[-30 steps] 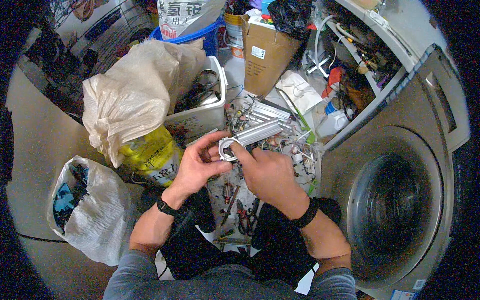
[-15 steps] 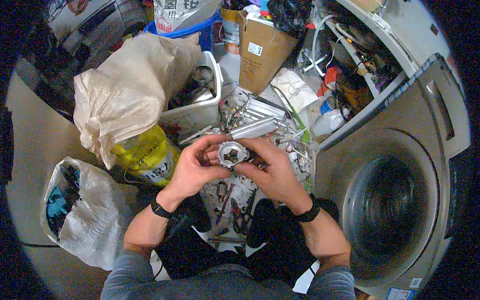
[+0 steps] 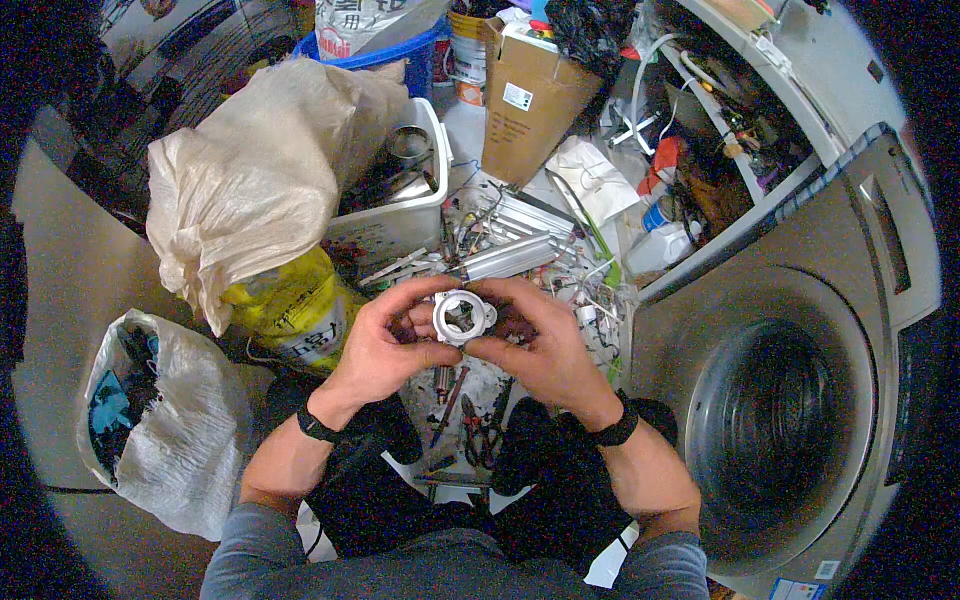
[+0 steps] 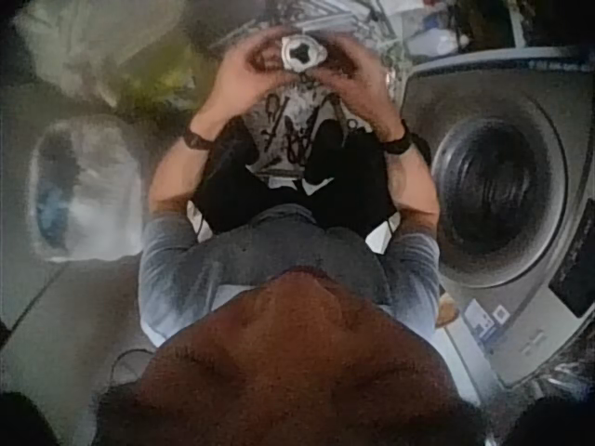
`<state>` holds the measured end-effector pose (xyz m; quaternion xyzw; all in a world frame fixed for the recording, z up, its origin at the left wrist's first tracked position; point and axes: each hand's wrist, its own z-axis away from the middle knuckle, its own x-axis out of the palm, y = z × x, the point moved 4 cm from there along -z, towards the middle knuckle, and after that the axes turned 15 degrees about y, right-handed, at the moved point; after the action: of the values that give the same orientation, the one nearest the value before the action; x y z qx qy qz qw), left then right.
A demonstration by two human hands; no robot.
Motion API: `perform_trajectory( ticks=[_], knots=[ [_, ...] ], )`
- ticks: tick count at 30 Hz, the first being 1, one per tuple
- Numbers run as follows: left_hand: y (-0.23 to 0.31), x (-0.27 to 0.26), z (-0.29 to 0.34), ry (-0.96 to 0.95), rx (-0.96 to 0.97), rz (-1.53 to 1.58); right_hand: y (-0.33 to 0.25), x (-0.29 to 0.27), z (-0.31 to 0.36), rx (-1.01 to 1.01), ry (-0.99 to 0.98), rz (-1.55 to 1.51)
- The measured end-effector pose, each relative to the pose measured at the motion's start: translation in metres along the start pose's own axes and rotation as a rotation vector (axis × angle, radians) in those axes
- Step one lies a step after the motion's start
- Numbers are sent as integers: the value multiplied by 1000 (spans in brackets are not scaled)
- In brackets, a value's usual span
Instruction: The person holds a bearing and a metal bracket, fits the bearing into the bracket, and then uses a hammer and a metal rod to strike the assembly. Finally, they pick up a motor rotor and strike it with the hammer.
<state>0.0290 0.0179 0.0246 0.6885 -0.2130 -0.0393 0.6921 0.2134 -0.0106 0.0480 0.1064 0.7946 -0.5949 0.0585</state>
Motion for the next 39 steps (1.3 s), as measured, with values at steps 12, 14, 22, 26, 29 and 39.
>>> perform_trajectory(
  ticks=[12, 14, 22, 26, 29, 39],
  knots=[
    [-30, 3, -4, 55, -476, 790, -27, 16, -2, -391, 22, 341],
    [-24, 6, -3, 126, -518, 758, -28, 4, -7, -538, 165, 385],
    [-23, 1, -4, 87, -486, 895, -29, 16, 2, -655, 81, 489],
    [-40, -5, -3, -77, -425, 921, -25, 30, 9, -673, 16, 588],
    [-41, 7, -1, 175, -466, 617, -14, 38, 11, -657, -21, 661],
    [-2, -57, -40, 533, 161, -91, 85, 25, -10, -38, 109, 156]
  ],
)
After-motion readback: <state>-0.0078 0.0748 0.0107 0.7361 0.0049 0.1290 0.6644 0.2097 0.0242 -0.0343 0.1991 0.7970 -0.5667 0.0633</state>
